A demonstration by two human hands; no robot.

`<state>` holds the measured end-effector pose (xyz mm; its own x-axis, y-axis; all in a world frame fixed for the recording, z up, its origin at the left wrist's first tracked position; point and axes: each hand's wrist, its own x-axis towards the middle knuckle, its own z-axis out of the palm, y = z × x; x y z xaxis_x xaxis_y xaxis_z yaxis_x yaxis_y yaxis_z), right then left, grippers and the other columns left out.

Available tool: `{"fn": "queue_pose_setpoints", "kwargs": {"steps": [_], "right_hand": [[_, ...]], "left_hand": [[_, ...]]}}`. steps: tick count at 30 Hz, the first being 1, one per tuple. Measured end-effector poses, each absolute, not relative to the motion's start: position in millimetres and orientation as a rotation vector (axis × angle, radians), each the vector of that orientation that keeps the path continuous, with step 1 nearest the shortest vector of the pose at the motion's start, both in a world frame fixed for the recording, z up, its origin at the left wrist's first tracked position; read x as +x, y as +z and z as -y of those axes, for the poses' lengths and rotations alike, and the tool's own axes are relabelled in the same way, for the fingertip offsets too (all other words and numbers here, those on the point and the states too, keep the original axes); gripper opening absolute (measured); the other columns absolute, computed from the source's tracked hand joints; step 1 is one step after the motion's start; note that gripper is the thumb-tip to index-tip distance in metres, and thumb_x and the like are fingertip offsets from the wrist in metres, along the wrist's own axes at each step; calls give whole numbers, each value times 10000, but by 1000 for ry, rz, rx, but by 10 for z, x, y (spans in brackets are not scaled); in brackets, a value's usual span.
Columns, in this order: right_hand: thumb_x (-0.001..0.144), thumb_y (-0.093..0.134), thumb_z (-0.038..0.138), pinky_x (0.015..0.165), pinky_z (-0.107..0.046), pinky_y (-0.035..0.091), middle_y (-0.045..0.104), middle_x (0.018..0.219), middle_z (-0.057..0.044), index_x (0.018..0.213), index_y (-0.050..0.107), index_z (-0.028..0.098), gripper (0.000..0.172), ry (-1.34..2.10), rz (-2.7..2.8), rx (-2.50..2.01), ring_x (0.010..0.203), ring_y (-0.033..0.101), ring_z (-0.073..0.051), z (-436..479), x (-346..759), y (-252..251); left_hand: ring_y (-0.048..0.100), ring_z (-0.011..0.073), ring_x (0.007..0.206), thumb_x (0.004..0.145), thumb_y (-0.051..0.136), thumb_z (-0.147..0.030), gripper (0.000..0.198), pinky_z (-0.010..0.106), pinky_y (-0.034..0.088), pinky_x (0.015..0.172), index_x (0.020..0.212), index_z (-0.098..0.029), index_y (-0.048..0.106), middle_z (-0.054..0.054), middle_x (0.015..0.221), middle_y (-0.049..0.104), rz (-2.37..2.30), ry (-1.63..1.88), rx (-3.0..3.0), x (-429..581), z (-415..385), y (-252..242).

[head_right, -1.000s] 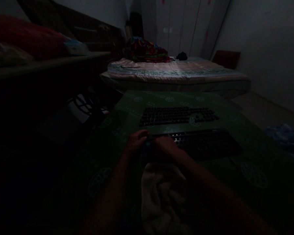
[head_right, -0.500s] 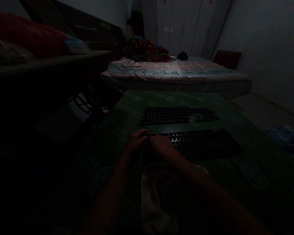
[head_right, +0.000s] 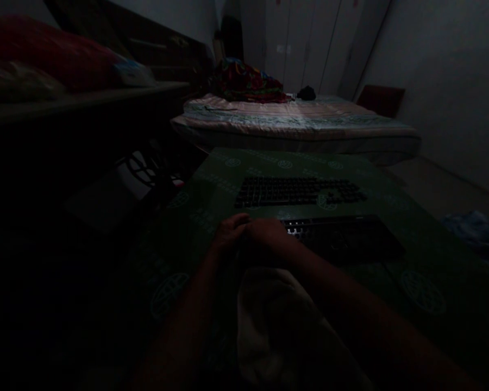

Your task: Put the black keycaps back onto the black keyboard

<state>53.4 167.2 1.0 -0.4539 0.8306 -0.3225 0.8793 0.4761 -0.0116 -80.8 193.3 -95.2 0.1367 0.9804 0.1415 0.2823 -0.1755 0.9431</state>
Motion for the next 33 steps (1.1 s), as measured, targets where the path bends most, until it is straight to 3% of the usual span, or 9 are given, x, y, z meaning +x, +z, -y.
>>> {"fn": "queue_pose_setpoints", "kwargs": {"steps": [18, 26, 33], "right_hand": [[849, 424, 266, 746, -302, 461, 657, 968, -195, 1069, 601, 98, 329, -207, -2469, 1412, 913, 624, -237, -1677, 526, -34], [858, 406, 242, 729, -287, 462, 673, 943, -152, 1045, 619, 160, 295, -126, -2464, 1351, 897, 630, -212, -1711, 688, -27], [854, 429, 259, 714, -282, 452, 676, 903, -164, 986, 642, 135, 280, -112, -2557, 1277, 879, 633, -224, -1627, 634, -32]], "left_hand": [[589, 199, 978, 710, 509, -145, 313, 348, 443, 901, 1004, -130, 615, 74, 1013, 661, -1233, 1067, 1602, -798, -1906, -912], [602, 197, 958, 708, 517, -137, 324, 357, 450, 898, 1018, -139, 611, 75, 1021, 664, -1249, 1097, 1646, -802, -1872, -874], [597, 201, 971, 686, 526, -123, 322, 362, 438, 916, 992, -145, 623, 72, 1012, 668, -1286, 1095, 1619, -790, -1877, -858]]}}
